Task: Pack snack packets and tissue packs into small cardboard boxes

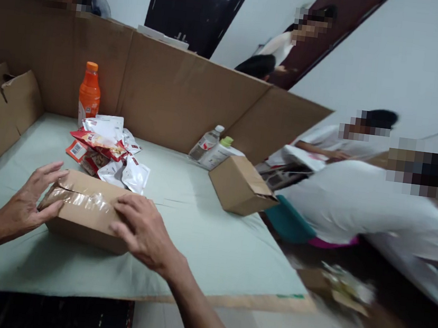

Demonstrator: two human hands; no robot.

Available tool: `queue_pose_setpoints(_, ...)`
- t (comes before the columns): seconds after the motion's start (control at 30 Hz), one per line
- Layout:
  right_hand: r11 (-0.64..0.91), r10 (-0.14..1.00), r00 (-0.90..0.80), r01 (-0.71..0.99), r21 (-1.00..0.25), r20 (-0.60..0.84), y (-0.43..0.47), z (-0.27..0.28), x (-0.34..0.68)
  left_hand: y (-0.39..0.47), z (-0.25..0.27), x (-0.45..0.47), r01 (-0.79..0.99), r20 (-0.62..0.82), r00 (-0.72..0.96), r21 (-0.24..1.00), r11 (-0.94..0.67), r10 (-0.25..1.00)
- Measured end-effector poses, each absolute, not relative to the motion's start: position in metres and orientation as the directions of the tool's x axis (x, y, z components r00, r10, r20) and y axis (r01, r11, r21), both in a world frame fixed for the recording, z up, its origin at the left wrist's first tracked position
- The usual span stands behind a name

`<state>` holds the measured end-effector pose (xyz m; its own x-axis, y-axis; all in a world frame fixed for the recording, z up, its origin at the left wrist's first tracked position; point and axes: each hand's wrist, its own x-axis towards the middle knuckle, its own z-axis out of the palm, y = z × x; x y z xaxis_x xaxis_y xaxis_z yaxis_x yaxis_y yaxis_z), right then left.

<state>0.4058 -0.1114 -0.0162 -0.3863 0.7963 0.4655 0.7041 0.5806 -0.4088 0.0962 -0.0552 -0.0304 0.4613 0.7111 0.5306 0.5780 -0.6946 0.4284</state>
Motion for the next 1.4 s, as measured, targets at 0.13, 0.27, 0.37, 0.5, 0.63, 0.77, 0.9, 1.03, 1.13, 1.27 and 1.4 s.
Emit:
queue_pose_setpoints(0.13,0.605,0.795,-0.495,0.694,-0.391,0.352,-0.121,-0.017,0.409,-0.047,-0.028,0.098,0.506,0.499,0.592,0.381,-0.774,0.633)
queue_pose_setpoints(0.27,0.624,0.782,-0.573,0.72,-0.304,0.247,-0.107,-0.003,0.41,-0.039,-0.029,0.098,0.504,0.508,0.597,0.365,-0.783,0.621)
queue_pose_setpoints(0.37,0.645,0.761,-0.633,0.715,-0.27,0.139,-0.085,0.003,0.403,-0.034,-0.034,0.093,0.501,0.531,0.59,0.348,-0.792,0.607)
queue_pose_setpoints(0.5,0.651,0.753,-0.654,0.721,-0.235,0.079,-0.074,0.004,0.396,-0.03,-0.044,0.089,0.471,0.597,0.563,0.337,-0.815,0.572)
queue_pose_setpoints(0.63,0.609,0.791,-0.594,0.741,-0.282,0.149,-0.106,-0.001,0.419,-0.038,-0.045,0.094,0.469,0.529,0.577,0.409,-0.783,0.622)
queue_pose_setpoints(0.77,0.341,0.938,-0.298,0.882,-0.325,0.175,-0.165,-0.02,0.509,-0.041,-0.05,0.104,0.522,0.448,0.588,0.425,-0.739,0.673)
queue_pose_setpoints(0.9,-0.183,0.958,0.233,0.944,-0.274,0.164,-0.218,-0.041,0.64,-0.026,-0.083,0.112,0.528,0.432,0.65,0.334,-0.781,0.625)
queue_pose_setpoints(1.03,-0.507,0.809,0.565,0.811,-0.293,0.163,-0.236,-0.051,0.743,-0.016,-0.131,0.121,0.525,0.417,0.695,0.261,-0.81,0.585)
queue_pose_setpoints(1.13,-0.547,0.778,0.609,0.777,-0.312,0.152,-0.221,-0.052,0.78,-0.018,-0.154,0.125,0.551,0.408,0.711,0.181,-0.815,0.572)
queue_pose_setpoints(1.27,-0.531,0.799,0.584,0.796,-0.291,0.141,-0.196,-0.054,0.795,-0.023,-0.159,0.125,0.545,0.427,0.725,0.123,-0.829,0.54)
queue_pose_setpoints(1.4,-0.537,0.8,0.581,0.805,-0.25,0.153,-0.189,-0.061,0.797,-0.025,-0.16,0.123,0.545,0.446,0.719,0.113,-0.831,0.532)
